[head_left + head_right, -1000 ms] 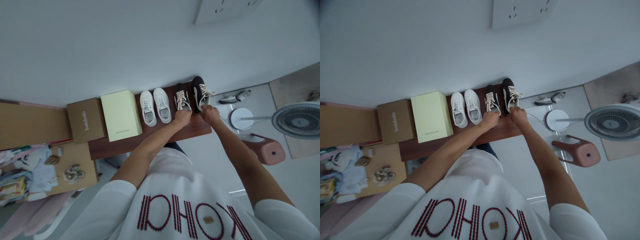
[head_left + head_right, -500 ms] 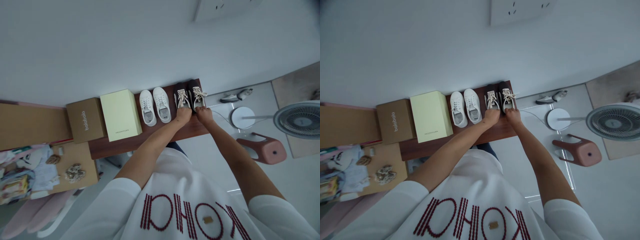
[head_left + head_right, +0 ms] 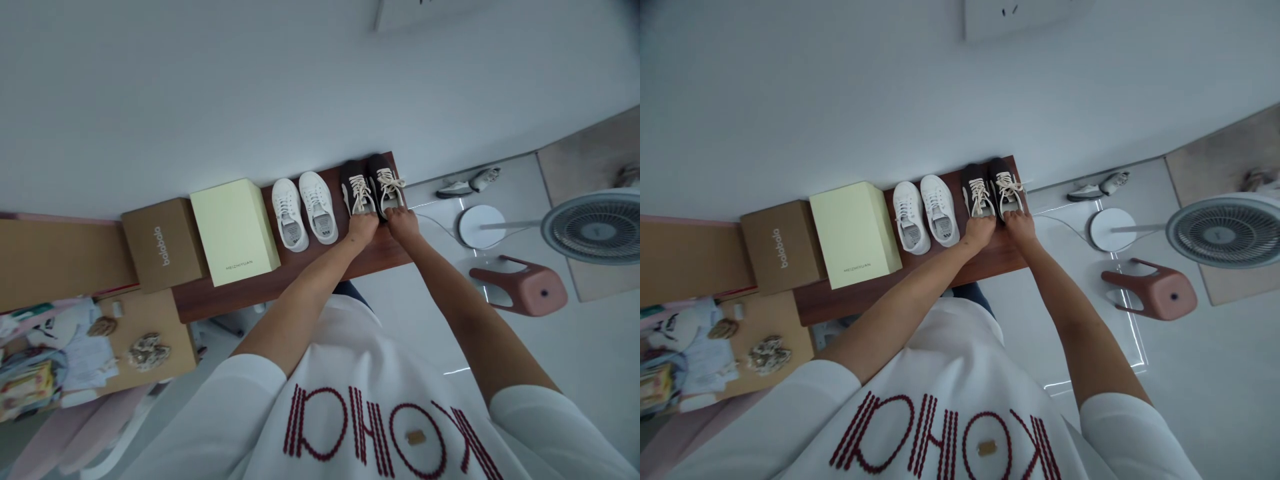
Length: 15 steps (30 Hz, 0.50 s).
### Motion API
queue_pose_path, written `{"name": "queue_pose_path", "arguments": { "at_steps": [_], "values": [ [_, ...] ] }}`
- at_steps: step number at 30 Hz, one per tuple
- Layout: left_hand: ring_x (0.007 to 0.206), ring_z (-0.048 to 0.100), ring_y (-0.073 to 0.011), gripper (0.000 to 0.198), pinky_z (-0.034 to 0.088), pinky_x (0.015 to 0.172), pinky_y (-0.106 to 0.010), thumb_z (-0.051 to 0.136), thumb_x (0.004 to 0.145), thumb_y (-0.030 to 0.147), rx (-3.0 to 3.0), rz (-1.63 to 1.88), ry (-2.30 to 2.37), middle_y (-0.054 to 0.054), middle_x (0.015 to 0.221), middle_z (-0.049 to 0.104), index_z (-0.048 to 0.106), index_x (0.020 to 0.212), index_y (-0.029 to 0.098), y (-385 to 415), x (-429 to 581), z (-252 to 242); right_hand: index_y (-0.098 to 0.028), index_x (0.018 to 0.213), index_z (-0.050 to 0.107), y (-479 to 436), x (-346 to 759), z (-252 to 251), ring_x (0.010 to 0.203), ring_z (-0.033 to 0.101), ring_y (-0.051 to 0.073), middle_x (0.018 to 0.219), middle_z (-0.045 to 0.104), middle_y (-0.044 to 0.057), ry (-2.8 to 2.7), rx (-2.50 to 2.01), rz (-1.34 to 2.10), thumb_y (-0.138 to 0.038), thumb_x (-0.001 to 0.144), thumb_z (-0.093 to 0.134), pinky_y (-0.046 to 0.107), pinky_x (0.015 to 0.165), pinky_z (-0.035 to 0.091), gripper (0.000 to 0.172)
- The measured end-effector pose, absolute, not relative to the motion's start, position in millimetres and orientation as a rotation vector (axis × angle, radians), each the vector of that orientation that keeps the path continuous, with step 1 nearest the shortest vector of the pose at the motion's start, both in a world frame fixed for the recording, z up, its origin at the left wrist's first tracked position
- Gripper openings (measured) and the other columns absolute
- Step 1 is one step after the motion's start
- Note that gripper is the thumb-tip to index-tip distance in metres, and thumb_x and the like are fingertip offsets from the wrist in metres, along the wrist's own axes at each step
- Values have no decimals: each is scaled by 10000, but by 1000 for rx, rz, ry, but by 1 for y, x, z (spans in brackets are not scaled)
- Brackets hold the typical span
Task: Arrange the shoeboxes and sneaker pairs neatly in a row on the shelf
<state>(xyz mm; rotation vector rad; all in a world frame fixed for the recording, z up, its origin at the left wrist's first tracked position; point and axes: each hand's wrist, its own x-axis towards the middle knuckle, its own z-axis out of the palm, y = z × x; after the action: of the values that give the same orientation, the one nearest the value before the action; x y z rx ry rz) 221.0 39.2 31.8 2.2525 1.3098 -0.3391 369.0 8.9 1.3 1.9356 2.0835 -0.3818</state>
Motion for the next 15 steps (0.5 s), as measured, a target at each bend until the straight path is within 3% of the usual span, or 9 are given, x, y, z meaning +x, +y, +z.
{"name": "queue_pose_path", "arguments": {
  "at_steps": [6,15],
  "values": [
    [1140,721,-284,328,525,950,-372,477,1066,272,2290,-227,1259,-187,1258,717,616,1324,124,30,189,45,-120,1290,619,-2,358,26,1161,558,366,1285,662,229,2182,2159,-381,-305,1010,489,437,934,427,360],
    [1013,738,-241,364,488,870,-316,426,1078,405,1931,-164,1551,-93,1072,798,721,1197,228,-47,60,83,-149,1390,575,-59,300,48,1266,582,341,1370,645,209,2335,2432,-597,-344,1054,375,473,1064,470,437]
  ]
}}
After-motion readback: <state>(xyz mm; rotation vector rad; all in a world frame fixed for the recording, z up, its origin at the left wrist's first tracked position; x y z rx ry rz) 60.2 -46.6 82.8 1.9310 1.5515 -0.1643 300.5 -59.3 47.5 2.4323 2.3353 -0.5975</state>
